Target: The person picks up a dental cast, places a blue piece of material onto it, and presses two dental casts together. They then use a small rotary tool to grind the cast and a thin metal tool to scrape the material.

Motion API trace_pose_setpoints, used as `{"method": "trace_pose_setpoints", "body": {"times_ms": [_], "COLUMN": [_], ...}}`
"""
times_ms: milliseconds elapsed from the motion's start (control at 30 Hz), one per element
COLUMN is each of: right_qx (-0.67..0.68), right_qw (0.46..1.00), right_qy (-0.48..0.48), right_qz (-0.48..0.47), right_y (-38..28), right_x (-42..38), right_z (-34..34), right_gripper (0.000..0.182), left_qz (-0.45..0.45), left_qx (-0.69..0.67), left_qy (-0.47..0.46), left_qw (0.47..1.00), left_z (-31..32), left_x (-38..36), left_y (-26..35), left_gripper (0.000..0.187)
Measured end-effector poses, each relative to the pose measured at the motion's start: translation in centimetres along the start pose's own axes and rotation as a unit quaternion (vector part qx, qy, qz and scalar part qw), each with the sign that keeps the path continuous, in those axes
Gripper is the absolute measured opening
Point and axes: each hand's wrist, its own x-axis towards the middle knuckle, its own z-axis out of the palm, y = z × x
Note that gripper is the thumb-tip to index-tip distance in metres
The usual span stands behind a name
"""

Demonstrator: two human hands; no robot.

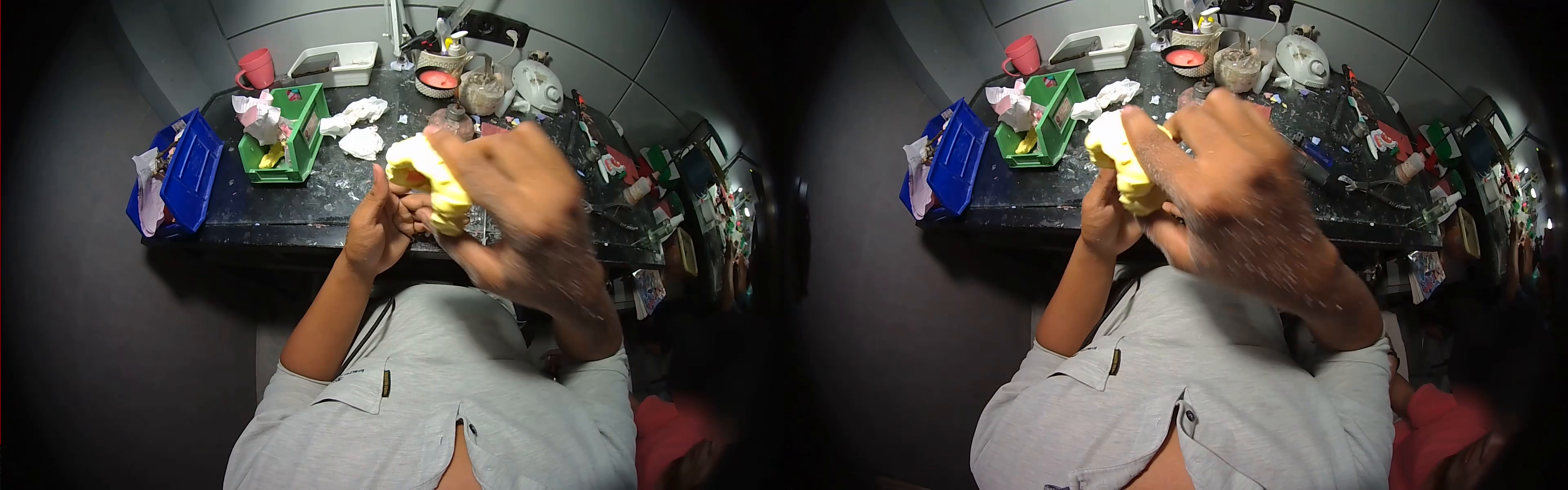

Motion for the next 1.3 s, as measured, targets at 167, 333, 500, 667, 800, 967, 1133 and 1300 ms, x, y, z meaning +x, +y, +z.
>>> {"method": "trace_pose_setpoints", "body": {"times_ms": [167, 333, 500, 667, 800, 967, 1133, 1300], "right_qx": [0.037, 0.186, 0.473, 0.305, 0.16, -0.056, 0.152, 0.15], "right_qw": [0.995, 0.97, 0.825, 0.802, 0.8, 0.917, 0.937, 0.938], "right_qy": [-0.07, -0.071, -0.029, -0.088, -0.189, -0.039, -0.133, -0.186], "right_qz": [0.059, 0.138, 0.31, 0.506, 0.547, 0.393, 0.286, 0.252], "right_y": [2.4, 3.0, 5.1, 10.7, 11.1, 7.9, 5.3, 5.4], "right_x": [-3.6, -4.1, -4.7, -5.7, -5.8, -6.3, -5.6, -5.5], "right_z": [8.6, 7.7, 8.3, 8.0, 7.0, 7.6, 8.7, 9.8], "right_gripper": [0.073, 0.069, 0.044, 0.052, 0.047, 0.03, 0.016, 0.011], "left_qz": [-0.023, -0.022, -0.016, 0.037, 0.094, 0.129, 0.121, 0.113], "left_qx": [0.052, 0.147, 0.159, 0.127, 0.116, 0.118, 0.12, 0.126], "left_qy": [-0.026, 0.058, 0.013, 0.046, 0.081, 0.122, 0.094, 0.098], "left_qw": [0.998, 0.987, 0.987, 0.99, 0.985, 0.977, 0.981, 0.981], "left_z": [-2.5, 0.6, 0.0, -0.2, -0.4, -0.5, -1.2, -0.7], "left_x": [0.6, 0.4, 0.6, 0.9, 1.2, 1.4, 1.3, 1.3], "left_y": [0.5, 0.3, 0.2, 0.1, -0.1, -0.3, -0.1, -0.1], "left_gripper": [0.058, 0.06, 0.061, 0.061, 0.058, 0.062, 0.072, 0.072]}}
